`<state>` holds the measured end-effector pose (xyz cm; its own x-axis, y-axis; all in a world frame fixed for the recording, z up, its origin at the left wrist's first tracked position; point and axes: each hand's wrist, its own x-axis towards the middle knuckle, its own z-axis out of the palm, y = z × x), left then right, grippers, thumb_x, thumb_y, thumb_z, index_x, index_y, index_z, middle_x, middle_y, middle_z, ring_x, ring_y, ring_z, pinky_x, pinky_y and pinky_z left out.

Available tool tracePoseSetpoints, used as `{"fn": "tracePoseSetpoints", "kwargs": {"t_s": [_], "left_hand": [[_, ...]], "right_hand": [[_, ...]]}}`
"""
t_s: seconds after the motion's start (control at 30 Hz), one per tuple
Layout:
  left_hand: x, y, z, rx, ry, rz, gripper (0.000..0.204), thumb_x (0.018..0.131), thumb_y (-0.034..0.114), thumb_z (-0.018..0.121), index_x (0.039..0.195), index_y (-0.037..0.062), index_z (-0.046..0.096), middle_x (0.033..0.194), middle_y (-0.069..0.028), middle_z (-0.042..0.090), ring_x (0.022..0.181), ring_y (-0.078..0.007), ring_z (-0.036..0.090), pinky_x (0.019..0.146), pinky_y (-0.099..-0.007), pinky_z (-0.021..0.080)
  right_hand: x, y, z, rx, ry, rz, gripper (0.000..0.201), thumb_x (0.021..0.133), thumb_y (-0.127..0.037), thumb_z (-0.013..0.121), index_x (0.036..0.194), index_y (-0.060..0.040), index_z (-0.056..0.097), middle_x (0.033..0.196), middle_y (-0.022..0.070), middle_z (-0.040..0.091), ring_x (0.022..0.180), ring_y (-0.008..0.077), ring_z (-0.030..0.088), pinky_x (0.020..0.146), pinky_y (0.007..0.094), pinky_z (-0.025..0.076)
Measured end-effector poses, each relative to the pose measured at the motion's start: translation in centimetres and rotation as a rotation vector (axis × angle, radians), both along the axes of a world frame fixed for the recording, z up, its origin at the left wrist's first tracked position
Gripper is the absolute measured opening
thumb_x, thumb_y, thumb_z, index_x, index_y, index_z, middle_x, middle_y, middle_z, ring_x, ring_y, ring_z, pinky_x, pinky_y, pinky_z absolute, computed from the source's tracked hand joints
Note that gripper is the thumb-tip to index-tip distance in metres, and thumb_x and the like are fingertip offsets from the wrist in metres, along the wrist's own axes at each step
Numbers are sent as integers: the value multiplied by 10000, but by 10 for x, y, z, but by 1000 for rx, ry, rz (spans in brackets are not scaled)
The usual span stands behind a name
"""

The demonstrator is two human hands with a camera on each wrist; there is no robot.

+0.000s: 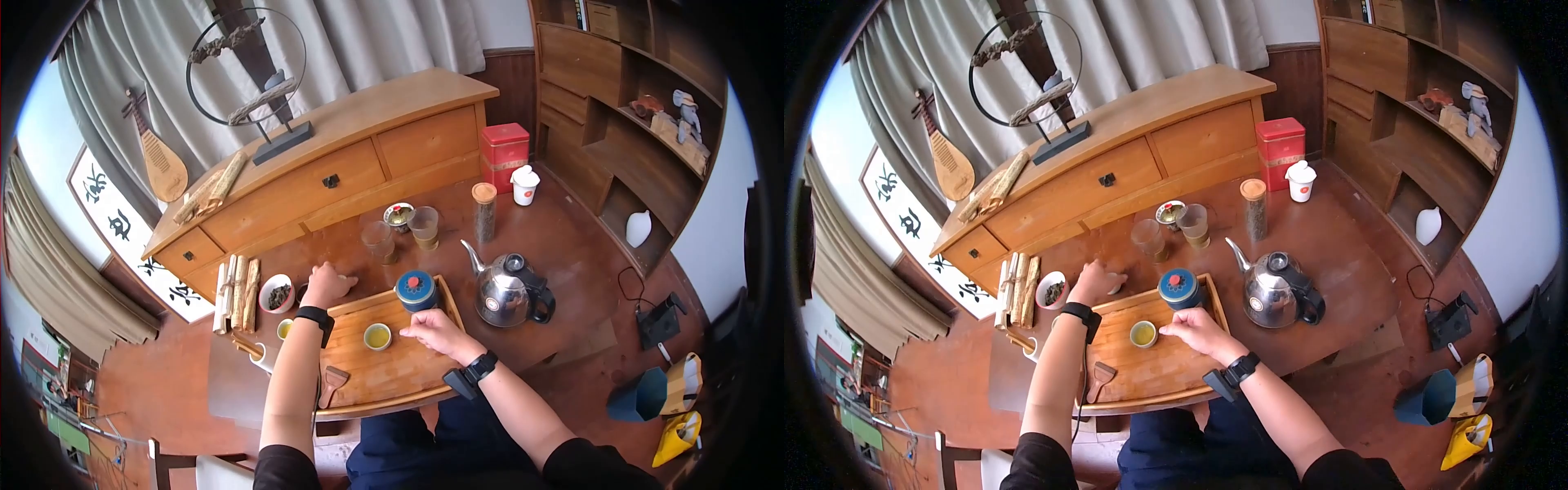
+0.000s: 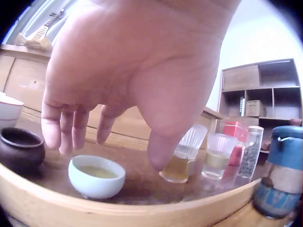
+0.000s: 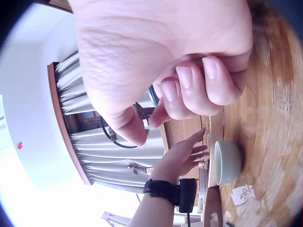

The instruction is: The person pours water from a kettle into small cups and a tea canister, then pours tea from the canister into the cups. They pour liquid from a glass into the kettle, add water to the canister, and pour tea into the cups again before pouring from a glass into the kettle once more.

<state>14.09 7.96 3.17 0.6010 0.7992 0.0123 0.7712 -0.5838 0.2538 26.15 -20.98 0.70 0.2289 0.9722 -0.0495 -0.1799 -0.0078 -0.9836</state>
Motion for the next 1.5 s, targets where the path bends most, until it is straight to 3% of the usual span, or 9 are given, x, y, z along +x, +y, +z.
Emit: {"fn": "tracePoseSetpoints", "kwargs": {"t_s": [0.13, 0.23, 0.4, 0.47, 0.53, 0.67, 0.93, 1.27, 1.5], "left_hand": [[-15, -22, 22, -160, -91, -140, 733, 757, 472, 799, 1205, -83, 628, 1176, -302, 644, 1112, -414, 627, 974, -441, 511], [-37, -83, 60, -357, -61, -299, 772, 785, 491, 798, 1266, -81, 604, 1163, -229, 688, 1060, -308, 673, 909, -385, 534], [-65, -126, 38, -400, -2, -326, 870, 730, 534, 831, 1320, -53, 577, 1242, -247, 629, 1066, -323, 657, 911, -384, 538], [-72, -137, 35, -442, -5, -337, 873, 747, 509, 803, 1355, -59, 540, 1314, -280, 576, 1233, -384, 571, 1032, -406, 469], [-74, -144, 31, -461, -37, -328, 886, 724, 470, 822, 1368, -58, 522, 1319, -277, 562, 1239, -383, 559, 1028, -412, 469], [-72, -141, 11, -367, -169, -337, 844, 686, 382, 858, 1336, -53, 543, 1275, -258, 582, 1144, -352, 609, 959, -396, 506], [-58, -138, -3, -227, -193, -360, 702, 637, 283, 879, 1215, -19, 619, 1146, -222, 661, 1098, -345, 637, 934, -389, 514], [-42, -111, 27, -206, -287, -301, 546, 634, 264, 881, 1047, -27, 672, 989, -208, 714, 970, -328, 694, 848, -397, 546], [16, -71, 61, -83, -294, -280, 560, 611, 297, 892, 1017, -29, 686, 971, -224, 716, 945, -340, 700, 833, -401, 554]], "right_hand": [[0, 4, -9, 74, -28, 11, 336, 949, -198, 691, 686, -149, 488, 592, -98, 412, 484, 1, 329, 441, 199, 229], [0, 3, -7, 38, 4, 18, 354, 948, -186, 686, 671, -160, 465, 587, -106, 395, 480, -2, 313, 439, 202, 213], [-1, 3, -6, 21, -7, 21, 340, 955, -174, 669, 683, -159, 466, 584, -116, 367, 477, -3, 297, 441, 202, 200], [0, 2, -7, 7, 25, 18, 333, 954, -171, 668, 687, -157, 470, 591, -115, 367, 483, -3, 297, 444, 202, 200], [0, 1, -7, -6, 61, 16, 325, 953, -168, 667, 691, -155, 475, 597, -115, 366, 490, -3, 297, 447, 201, 200], [1, 2, -5, -5, 140, 18, 323, 921, -213, 720, 680, -141, 517, 600, -87, 451, 501, 9, 374, 450, 196, 271], [-1, 1, -4, -24, 120, 4, 320, 944, -154, 672, 695, -154, 472, 620, -113, 358, 514, -5, 295, 455, 192, 199], [-2, 2, -4, -6, 84, 13, 351, 946, -159, 675, 677, -161, 450, 604, -112, 357, 498, -5, 292, 446, 198, 194], [1, 3, -7, -17, 60, 18, 342, 935, -184, 694, 667, -147, 485, 592, -103, 400, 499, 5, 332, 453, 209, 236]]}}
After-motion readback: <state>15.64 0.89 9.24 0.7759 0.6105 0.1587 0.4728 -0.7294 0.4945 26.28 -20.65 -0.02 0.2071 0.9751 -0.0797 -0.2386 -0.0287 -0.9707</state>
